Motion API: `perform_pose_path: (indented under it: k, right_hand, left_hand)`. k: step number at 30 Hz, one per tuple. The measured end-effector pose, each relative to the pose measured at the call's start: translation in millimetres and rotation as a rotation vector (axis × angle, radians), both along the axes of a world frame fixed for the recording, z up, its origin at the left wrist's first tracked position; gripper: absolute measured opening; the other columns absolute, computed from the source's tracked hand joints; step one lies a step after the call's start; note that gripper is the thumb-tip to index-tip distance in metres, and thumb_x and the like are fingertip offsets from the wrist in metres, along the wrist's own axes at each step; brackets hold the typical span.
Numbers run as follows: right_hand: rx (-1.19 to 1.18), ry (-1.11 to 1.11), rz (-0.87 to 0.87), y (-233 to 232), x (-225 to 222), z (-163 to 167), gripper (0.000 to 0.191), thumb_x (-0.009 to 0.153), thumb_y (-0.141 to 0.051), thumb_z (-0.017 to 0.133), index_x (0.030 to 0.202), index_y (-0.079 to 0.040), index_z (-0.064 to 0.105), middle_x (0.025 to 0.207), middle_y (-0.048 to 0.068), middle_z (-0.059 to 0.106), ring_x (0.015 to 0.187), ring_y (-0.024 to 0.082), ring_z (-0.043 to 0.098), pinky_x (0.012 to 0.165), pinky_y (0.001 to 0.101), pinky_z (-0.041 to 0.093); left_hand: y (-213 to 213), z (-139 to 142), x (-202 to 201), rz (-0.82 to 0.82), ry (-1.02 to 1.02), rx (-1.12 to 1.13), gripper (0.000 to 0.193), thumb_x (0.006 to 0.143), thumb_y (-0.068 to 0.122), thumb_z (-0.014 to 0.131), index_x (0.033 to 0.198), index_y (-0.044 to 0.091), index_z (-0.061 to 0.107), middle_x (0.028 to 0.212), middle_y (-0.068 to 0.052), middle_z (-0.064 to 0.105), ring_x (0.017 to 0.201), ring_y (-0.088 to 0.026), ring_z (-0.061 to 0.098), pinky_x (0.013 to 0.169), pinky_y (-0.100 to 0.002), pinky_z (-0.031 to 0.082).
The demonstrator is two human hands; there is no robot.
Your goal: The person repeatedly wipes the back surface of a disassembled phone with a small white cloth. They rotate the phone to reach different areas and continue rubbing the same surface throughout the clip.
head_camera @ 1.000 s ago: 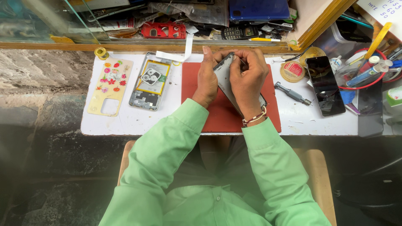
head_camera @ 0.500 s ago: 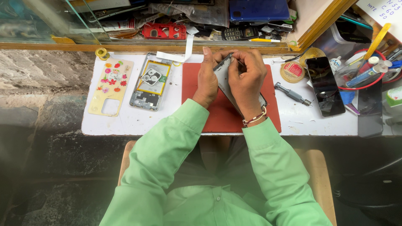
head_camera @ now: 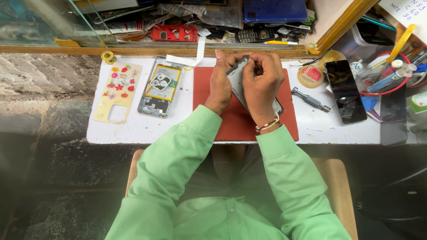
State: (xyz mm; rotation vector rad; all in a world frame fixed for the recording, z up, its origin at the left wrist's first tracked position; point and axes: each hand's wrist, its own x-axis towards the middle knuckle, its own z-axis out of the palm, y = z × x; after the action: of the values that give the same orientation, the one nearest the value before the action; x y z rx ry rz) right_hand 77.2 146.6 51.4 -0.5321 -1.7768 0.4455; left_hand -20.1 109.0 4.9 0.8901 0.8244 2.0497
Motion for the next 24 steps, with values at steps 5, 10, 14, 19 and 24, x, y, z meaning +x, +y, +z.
perform_pose_path:
  k: [5, 10, 14, 19, 24]
  right_hand:
    - [0.026, -0.008, 0.027, 0, 1, 2, 0.004, 0.093, 0.005, 0.071, 0.096, 0.003, 0.069, 0.091, 0.007, 0.063, 0.07, 0.014, 0.063, 0.06, 0.0256, 0.052]
    - [-0.043, 0.04, -0.008, 2, -7, -2, 0.004, 0.09, 0.004, 0.073, 0.091, 0.002, 0.07, 0.088, 0.006, 0.064, 0.07, 0.013, 0.064, 0.06, 0.0258, 0.052]
    - [-0.108, 0.107, 0.015, 7, -1, -3, 0.004, 0.093, 0.003, 0.073, 0.091, 0.001, 0.07, 0.086, 0.005, 0.063, 0.069, 0.015, 0.057, 0.061, 0.0276, 0.047]
    - [-0.227, 0.014, 0.023, 16, 45, -4, 0.003, 0.1, 0.0, 0.065, 0.101, 0.0, 0.062, 0.093, 0.005, 0.061, 0.077, 0.011, 0.06, 0.068, 0.0247, 0.05]
    - [-0.396, -0.048, 0.187, 28, 86, -19, 0.006, 0.106, -0.004, 0.061, 0.106, 0.0, 0.056, 0.094, 0.004, 0.063, 0.083, 0.007, 0.057, 0.075, 0.0225, 0.049]
  left_hand:
    - [2, -1, 0, -0.001, 0.017, 0.027, 0.082, 0.109, 0.063, 0.022, 0.123, -0.004, 0.067, 0.114, -0.012, 0.07, 0.107, -0.019, 0.065, 0.102, -0.031, 0.05]
    - [2, -4, -3, 0.105, 0.109, 0.015, 0.069, 0.112, 0.051, 0.031, 0.12, -0.005, 0.07, 0.112, -0.014, 0.071, 0.105, -0.018, 0.065, 0.1, -0.031, 0.05]
    - [3, -5, -3, 0.062, 0.075, 0.053, 0.043, 0.11, 0.028, 0.047, 0.123, -0.007, 0.067, 0.118, -0.016, 0.069, 0.108, -0.019, 0.062, 0.102, -0.033, 0.048]
    - [1, 4, -3, -0.118, -0.142, 0.162, 0.035, 0.102, 0.01, 0.049, 0.134, -0.004, 0.056, 0.125, -0.022, 0.069, 0.12, -0.03, 0.066, 0.109, -0.043, 0.051]
    - [-5, 12, 3, -0.101, -0.16, 0.202, 0.036, 0.104, 0.011, 0.047, 0.137, -0.003, 0.053, 0.132, -0.022, 0.067, 0.125, -0.029, 0.065, 0.112, -0.042, 0.051]
